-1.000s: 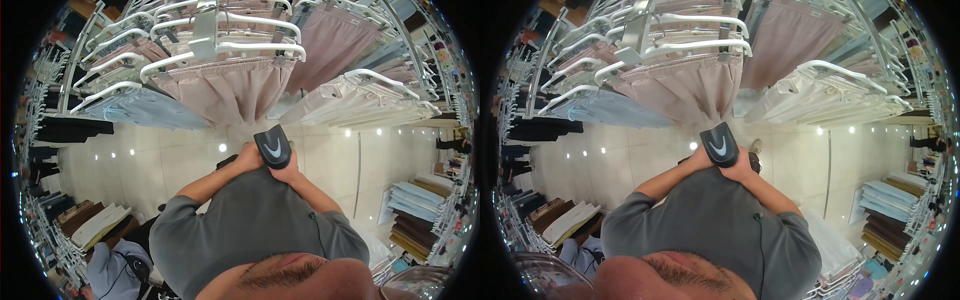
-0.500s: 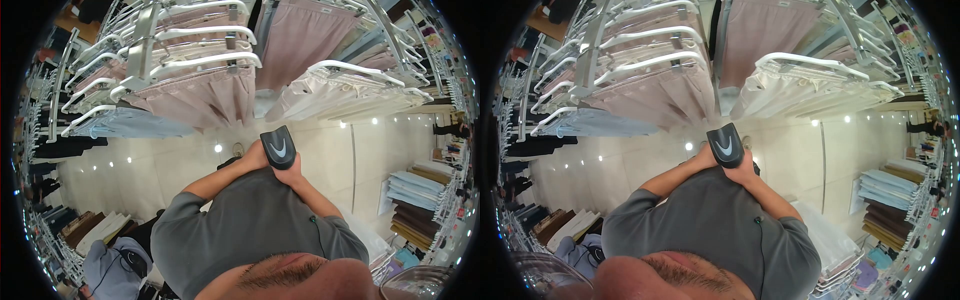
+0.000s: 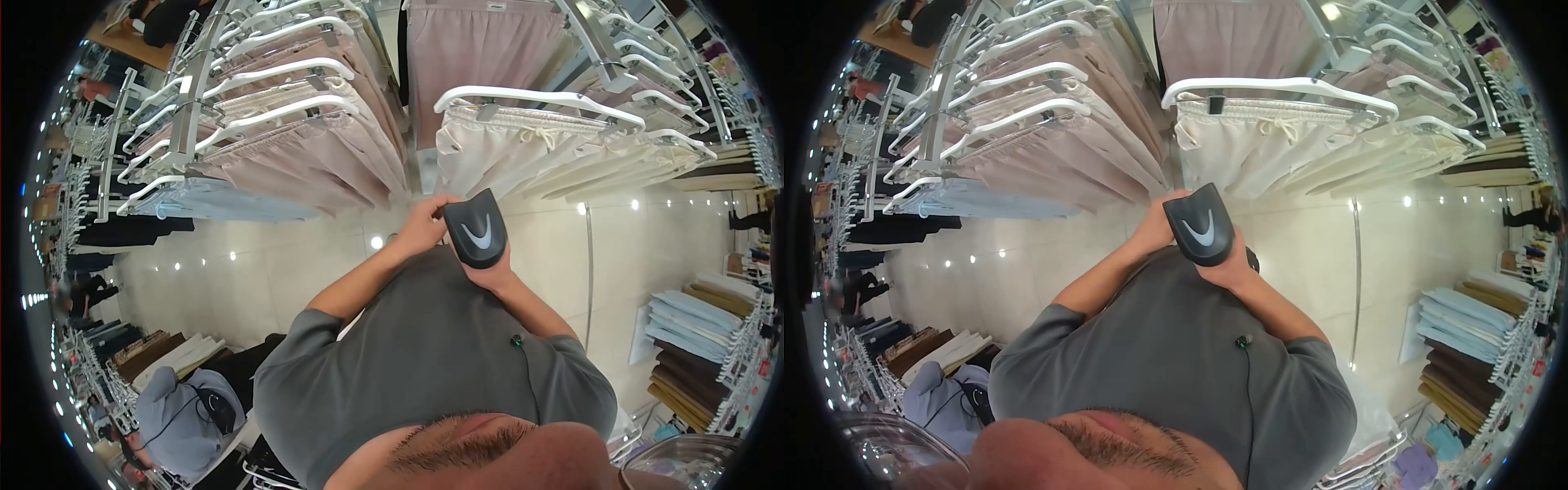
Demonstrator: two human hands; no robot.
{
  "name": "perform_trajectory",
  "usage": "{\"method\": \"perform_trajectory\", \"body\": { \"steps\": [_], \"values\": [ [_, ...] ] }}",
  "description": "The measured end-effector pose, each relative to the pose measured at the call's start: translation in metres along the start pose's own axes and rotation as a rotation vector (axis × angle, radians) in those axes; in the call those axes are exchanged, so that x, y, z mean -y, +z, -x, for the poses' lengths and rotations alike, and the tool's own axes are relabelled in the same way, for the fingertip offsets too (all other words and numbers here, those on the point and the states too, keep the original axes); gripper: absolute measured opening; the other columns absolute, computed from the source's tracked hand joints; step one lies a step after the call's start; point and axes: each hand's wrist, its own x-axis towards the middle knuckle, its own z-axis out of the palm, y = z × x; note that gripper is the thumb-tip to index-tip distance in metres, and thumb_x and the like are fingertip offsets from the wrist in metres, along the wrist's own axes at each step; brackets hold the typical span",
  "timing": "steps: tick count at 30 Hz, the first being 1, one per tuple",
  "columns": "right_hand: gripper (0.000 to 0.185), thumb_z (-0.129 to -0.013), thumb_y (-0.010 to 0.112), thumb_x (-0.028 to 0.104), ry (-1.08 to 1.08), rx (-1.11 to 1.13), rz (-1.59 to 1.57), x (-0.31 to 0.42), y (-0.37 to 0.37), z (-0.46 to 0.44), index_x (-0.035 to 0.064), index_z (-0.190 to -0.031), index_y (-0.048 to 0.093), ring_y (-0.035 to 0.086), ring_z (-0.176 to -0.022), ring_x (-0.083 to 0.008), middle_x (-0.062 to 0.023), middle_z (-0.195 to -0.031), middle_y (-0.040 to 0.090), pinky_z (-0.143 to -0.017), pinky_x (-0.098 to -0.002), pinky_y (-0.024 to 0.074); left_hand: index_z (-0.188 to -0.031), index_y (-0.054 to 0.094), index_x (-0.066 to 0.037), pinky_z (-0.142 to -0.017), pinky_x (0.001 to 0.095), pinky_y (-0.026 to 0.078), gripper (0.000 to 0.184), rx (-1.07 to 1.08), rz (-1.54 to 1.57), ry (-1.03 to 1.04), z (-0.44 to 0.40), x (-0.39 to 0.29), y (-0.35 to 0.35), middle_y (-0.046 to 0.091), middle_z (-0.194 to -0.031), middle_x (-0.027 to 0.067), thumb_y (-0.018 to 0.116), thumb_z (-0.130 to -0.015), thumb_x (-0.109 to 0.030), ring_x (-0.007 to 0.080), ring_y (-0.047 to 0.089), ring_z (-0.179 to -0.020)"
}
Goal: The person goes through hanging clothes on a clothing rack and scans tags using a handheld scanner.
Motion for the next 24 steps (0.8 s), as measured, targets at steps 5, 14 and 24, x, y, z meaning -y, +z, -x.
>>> {"method": "perform_trajectory", "body": {
  "steps": [5, 14, 24],
  "values": [
    [0.039, -0.077, 0.079, 0.005, -0.222, 0.187, 0.369, 0.03, -0.058, -0.022, 0.0039, -0.114, 0.067, 0.07, -0.094, -0.0225, -0.0093, -0.104, 0.071, -0.084, -0.033, 0.0527, -0.119, 0.066, -0.001, -0.083, 0.0277, 0.052, 0.019, 0.065, 0.169, 0.101, -0.036, -0.038, 0.017, 0.07, -0.102, 0.0044, 0.057, -0.103, -0.009, 0.0105, 0.064, -0.094],
    [0.029, -0.083, 0.079, 0.008, -0.011, 0.158, 0.28, 0.04, -0.118, -0.017, 0.0048, -0.11, 0.071, 0.071, -0.092, -0.0228, -0.009, -0.103, 0.073, -0.082, -0.034, 0.0539, -0.149, 0.04, -0.002, -0.084, 0.0341, 0.054, 0.05, 0.154, 0.24, 0.406, -0.089, -0.128, 0.085, 0.061, -0.134, 0.0176, 0.055, -0.102, -0.007, 0.0256, 0.065, -0.115],
    [0.032, -0.083, 0.081, 0.01, -0.085, 0.088, 0.245, 0.033, -0.144, -0.007, 0.0017, -0.112, 0.07, 0.071, -0.096, -0.0231, -0.0106, -0.106, 0.073, -0.086, -0.0339, 0.0543, -0.149, 0.031, -0.003, -0.091, 0.0433, 0.054, 0.053, 0.045, 0.403, 0.419, -0.148, -0.144, 0.111, 0.041, -0.153, 0.019, 0.052, -0.102, -0.011, 0.0348, 0.05, -0.136]
  ]
}}
